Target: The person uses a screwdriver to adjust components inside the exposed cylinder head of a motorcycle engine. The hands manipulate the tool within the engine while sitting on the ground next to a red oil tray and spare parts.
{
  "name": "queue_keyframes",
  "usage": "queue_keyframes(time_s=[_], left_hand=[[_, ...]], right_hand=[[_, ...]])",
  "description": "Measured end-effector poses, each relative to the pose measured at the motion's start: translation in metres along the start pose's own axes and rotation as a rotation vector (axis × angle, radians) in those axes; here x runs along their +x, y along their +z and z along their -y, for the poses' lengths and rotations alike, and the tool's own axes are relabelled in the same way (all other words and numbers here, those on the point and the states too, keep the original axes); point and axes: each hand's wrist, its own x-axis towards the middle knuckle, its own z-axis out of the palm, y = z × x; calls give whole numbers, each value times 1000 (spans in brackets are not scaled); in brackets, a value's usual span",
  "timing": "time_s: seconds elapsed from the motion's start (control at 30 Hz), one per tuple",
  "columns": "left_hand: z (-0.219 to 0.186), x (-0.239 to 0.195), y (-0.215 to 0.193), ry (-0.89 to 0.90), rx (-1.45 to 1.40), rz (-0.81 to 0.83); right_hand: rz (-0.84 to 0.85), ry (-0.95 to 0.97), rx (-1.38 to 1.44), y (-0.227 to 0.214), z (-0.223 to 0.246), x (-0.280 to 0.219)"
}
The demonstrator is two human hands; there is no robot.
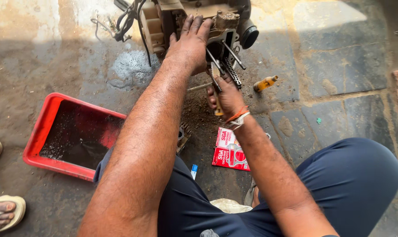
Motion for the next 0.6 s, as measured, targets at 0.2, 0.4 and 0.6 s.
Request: queue_keyframes(time_s=[0.2,0.4,0.6], left_hand=[[9,9,22,46,-83,-206],[6,19,23,-10,-66,-66],[0,-1,7,-52,-19,108]], right_hand=[[-6,39,72,1,-2,2],[-54,10,-89,-7,8,3],[74,14,-20,-2,8,-4]])
